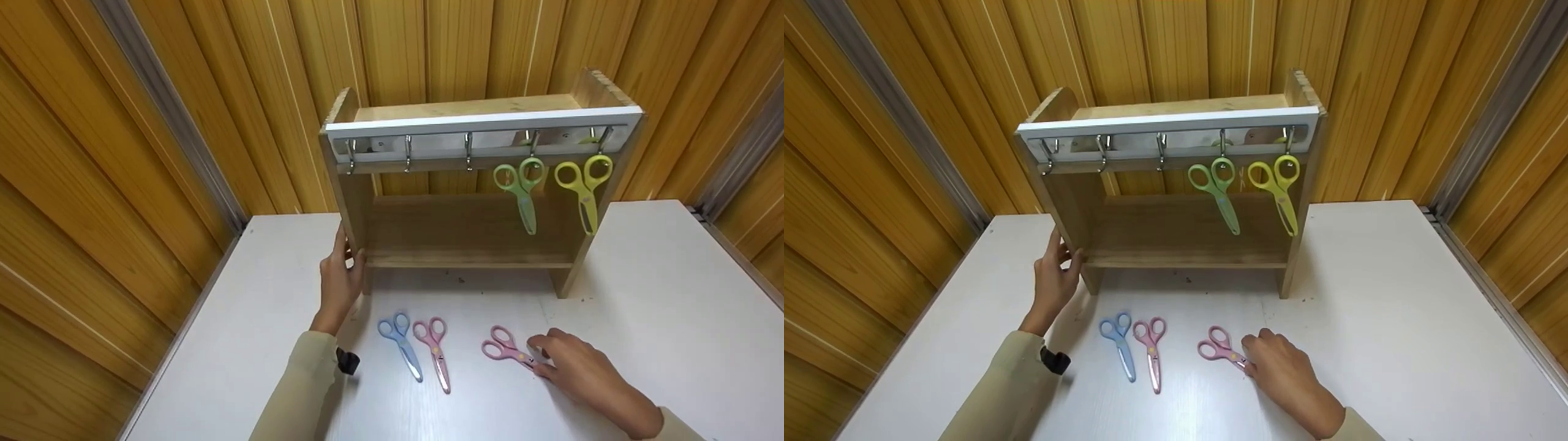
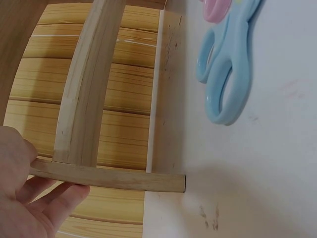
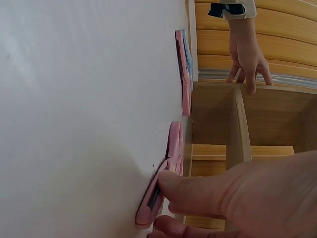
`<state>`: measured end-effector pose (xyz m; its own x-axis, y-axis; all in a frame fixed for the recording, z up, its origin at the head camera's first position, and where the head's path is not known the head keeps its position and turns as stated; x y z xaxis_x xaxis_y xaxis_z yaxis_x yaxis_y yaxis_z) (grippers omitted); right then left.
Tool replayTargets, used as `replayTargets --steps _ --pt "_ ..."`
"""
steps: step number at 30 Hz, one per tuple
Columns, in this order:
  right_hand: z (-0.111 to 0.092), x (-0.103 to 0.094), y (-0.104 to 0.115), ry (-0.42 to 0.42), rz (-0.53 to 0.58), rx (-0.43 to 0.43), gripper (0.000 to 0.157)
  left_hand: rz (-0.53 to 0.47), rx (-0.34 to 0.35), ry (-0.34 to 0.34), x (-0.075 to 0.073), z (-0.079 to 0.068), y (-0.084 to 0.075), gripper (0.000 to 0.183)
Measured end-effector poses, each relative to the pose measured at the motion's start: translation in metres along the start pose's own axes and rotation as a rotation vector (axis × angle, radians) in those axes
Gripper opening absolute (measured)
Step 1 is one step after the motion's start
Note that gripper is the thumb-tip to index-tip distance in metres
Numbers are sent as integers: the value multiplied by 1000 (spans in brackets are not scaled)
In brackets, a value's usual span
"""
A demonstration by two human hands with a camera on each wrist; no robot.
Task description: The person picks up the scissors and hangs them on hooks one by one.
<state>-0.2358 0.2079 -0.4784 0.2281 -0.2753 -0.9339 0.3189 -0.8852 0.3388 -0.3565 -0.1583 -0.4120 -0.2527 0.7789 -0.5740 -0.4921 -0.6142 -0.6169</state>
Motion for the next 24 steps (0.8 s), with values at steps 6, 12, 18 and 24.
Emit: replayTargets --steps 6,12,18,24 --pt "3 -2 -7 -24 26 2 16 0 -9 9 1 0 1 71" --pt "4 -2 -8 -29 26 -5 16 -6 -17 11 0 0 0 72" --pt "4 -2 -9 -39 19 3 15 -6 5 -3 0 0 -1 70" --pt "5 -2 -9 -44 16 -2 14 -2 28 -18 -1 -1 -3 67"
Point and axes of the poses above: each hand's wrist, its own z-axis towards the middle knuckle, its own x-axis out of the palm, y = z × x, the point moved 8 cm from there along z, towards the middle knuckle, and after that the axes turned 12 degrees about y, right-handed, at the moved point
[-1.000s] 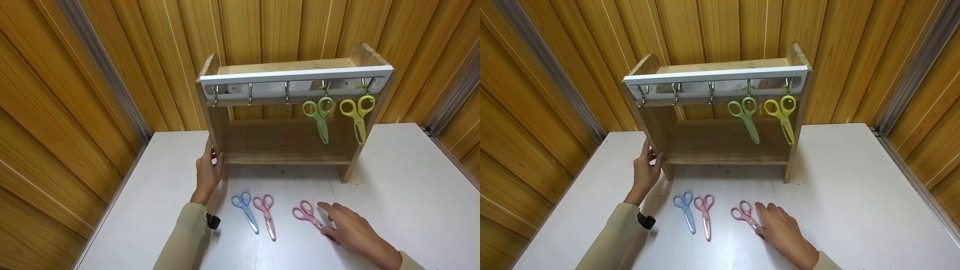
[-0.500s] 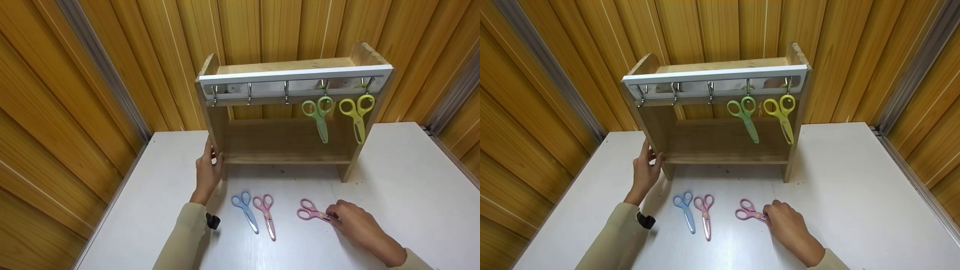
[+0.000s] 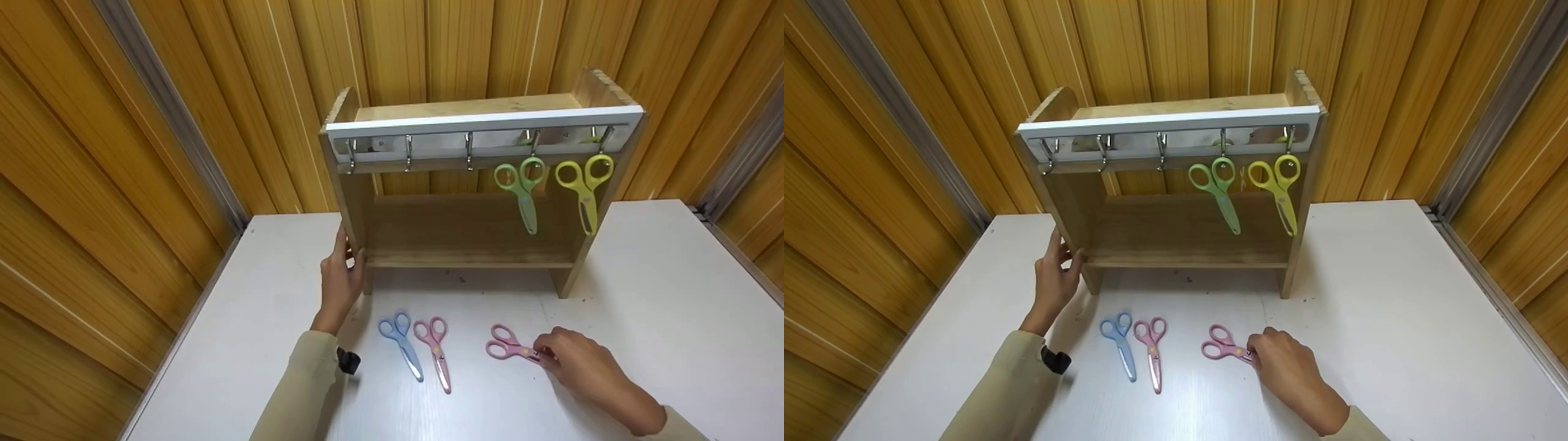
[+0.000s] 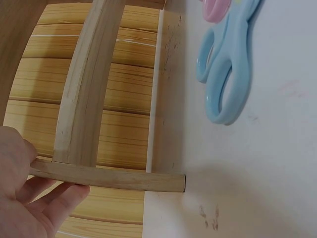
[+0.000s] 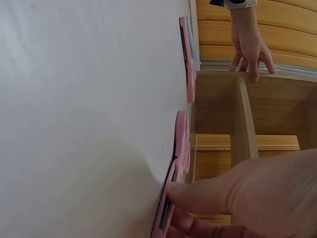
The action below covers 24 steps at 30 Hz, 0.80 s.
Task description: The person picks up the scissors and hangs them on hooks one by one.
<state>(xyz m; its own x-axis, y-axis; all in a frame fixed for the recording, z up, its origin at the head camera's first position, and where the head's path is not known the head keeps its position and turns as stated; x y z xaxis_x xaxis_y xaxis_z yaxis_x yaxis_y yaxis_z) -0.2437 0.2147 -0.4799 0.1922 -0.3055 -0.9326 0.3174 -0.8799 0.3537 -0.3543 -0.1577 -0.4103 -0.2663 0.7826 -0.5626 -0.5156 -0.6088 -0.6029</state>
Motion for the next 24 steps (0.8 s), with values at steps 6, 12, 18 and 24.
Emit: replayTargets --steps 6,12,18,24 --pt "3 -1 -3 35 42 6 14 -16 -16 10 0 0 1 69" --pt "1 -6 -3 9 29 -5 14 -13 -28 11 0 1 3 70" --pt "2 -7 -3 1 45 -11 17 -25 -37 22 1 1 4 70" --pt "1 -7 -2 12 56 -25 20 -22 -46 24 2 1 4 70"
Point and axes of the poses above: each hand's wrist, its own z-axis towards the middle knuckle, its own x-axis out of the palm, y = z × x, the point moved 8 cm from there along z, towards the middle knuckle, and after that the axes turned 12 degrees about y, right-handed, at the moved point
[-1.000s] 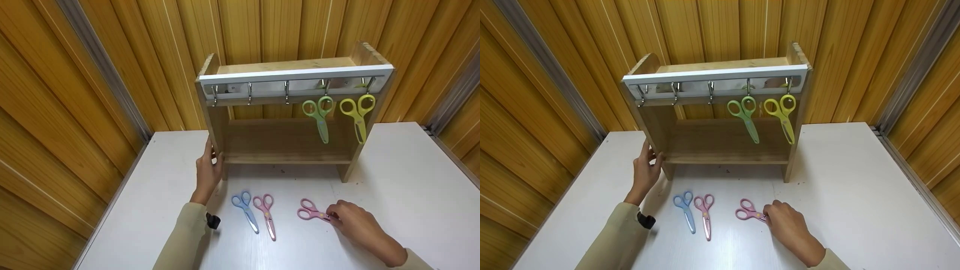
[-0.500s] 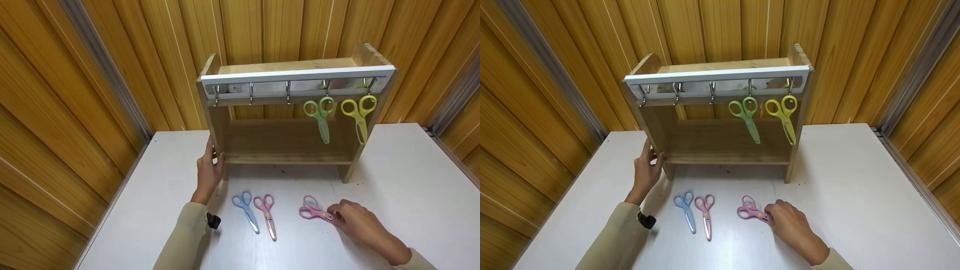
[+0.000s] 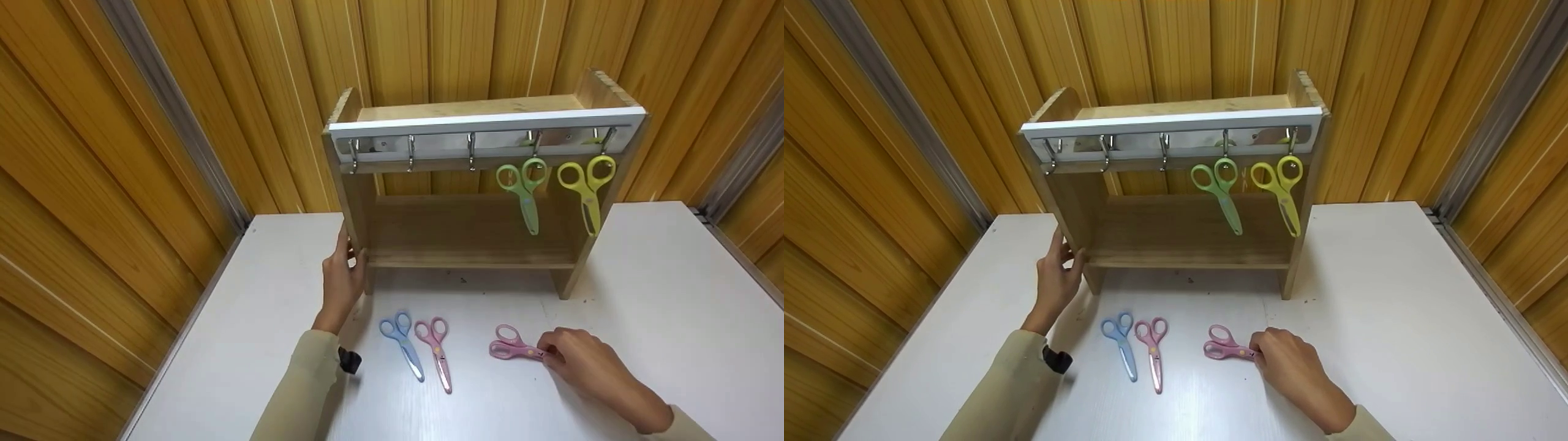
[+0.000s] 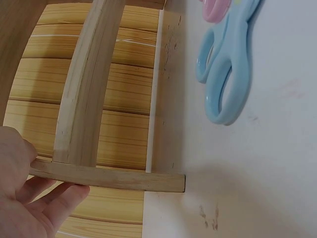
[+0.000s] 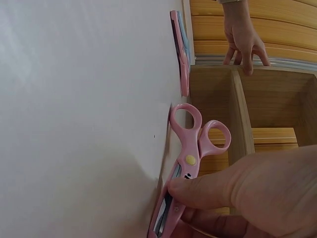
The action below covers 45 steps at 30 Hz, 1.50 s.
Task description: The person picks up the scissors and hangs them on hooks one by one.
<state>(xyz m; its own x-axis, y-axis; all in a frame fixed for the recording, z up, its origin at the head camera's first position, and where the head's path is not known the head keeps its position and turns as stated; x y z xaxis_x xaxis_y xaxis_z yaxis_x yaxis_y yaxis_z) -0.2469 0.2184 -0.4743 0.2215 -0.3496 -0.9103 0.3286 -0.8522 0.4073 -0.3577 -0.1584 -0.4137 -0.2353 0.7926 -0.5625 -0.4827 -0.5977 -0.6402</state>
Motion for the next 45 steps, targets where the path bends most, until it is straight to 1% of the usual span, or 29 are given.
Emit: replayTargets --steps 7,12,16,22,25,29,33,36,38,42,45 --pt "0 -1 2 -5 -10 -14 21 4 18 -6 -2 -1 -3 69" --pt "-1 -9 9 -2 -59 -36 18 -8 20 -8 -2 -1 -3 69" --pt "-2 -26 18 -38 -115 -91 19 -12 11 -2 0 0 -1 70" --pt "-2 -49 35 -106 -160 -229 19 -18 -9 7 2 2 1 70" --pt "0 -60 45 -134 -151 -295 19 -21 -8 5 2 2 2 70" --pt "0 -76 62 -208 -139 -403 24 -1 7 -1 1 1 0 70" --pt "2 -91 77 -260 -109 -484 27 14 -5 1 1 0 1 71" --pt "5 -100 86 -277 -70 -516 28 7 -29 9 2 -1 2 72" --pt "8 -107 91 -294 -44 -527 29 -1 -33 10 2 -1 2 72" --pt "13 -116 100 -333 -8 -534 32 -14 -30 10 2 0 2 72" --pt "18 -121 106 -352 19 -535 31 -13 -32 12 2 1 1 72"
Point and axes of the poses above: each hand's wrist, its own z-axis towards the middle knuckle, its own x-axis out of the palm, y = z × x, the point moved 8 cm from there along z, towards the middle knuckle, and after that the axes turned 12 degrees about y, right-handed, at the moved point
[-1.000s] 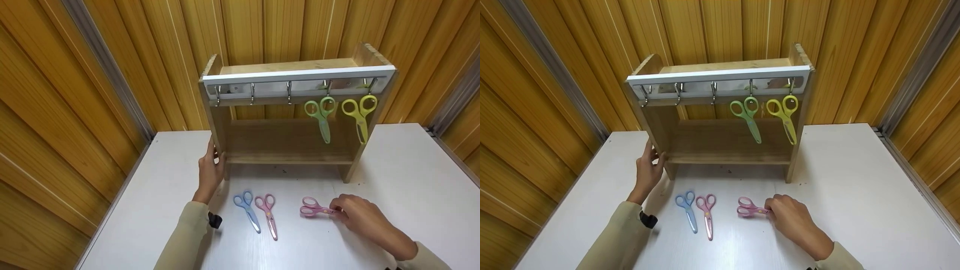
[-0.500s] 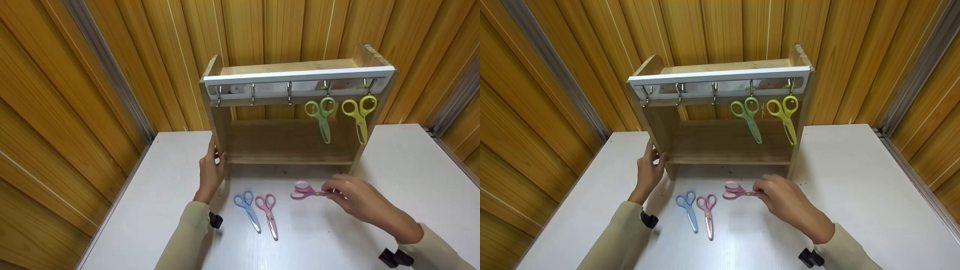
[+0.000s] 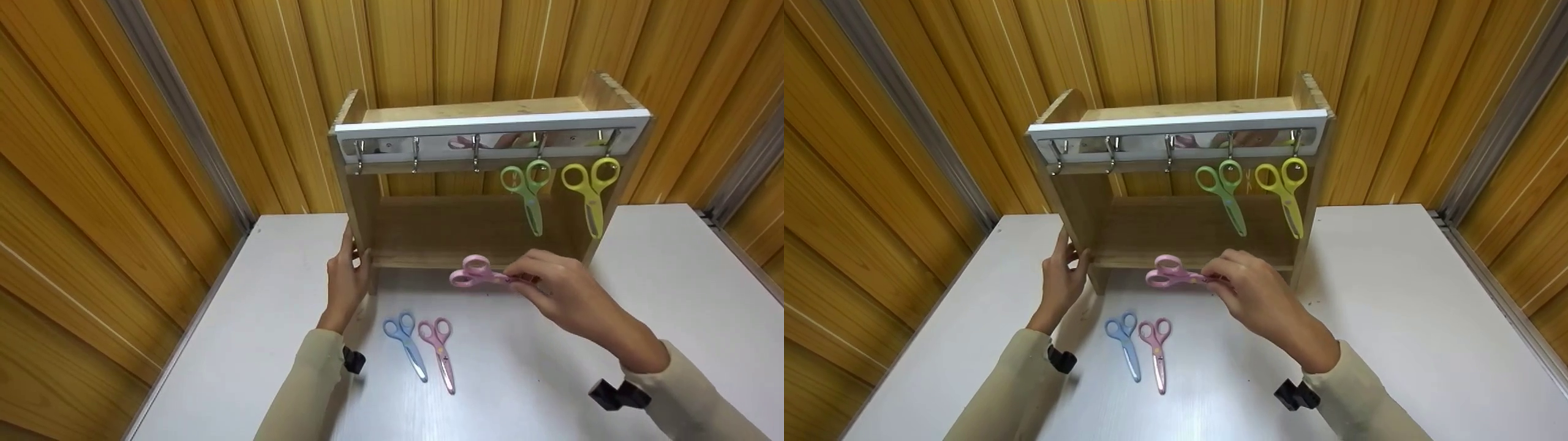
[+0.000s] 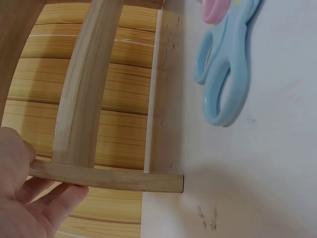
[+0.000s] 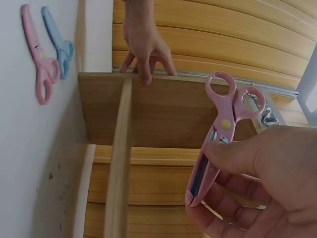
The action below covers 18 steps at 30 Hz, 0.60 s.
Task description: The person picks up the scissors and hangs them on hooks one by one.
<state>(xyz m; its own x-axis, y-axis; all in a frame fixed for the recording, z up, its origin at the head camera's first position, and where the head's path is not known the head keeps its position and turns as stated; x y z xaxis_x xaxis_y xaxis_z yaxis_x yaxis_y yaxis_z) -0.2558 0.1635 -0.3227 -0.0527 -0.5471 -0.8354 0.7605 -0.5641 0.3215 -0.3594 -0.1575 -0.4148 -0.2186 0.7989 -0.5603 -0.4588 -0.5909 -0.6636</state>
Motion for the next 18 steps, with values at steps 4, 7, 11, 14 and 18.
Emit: replayTargets --steps 4,7,11,14,18 --pt "11 -1 2 -42 27 -6 29 5 -5 -1 -1 -1 0 71" --pt "18 -2 4 -88 57 -13 27 6 -1 -9 -1 -1 0 71" --pt "27 -4 3 -159 114 13 24 16 19 -20 -1 -1 -2 71" --pt "33 -5 0 -215 172 50 23 26 37 -24 -1 0 -4 70" --pt "40 -3 -4 -268 262 107 19 32 44 -33 -2 -1 -4 70"
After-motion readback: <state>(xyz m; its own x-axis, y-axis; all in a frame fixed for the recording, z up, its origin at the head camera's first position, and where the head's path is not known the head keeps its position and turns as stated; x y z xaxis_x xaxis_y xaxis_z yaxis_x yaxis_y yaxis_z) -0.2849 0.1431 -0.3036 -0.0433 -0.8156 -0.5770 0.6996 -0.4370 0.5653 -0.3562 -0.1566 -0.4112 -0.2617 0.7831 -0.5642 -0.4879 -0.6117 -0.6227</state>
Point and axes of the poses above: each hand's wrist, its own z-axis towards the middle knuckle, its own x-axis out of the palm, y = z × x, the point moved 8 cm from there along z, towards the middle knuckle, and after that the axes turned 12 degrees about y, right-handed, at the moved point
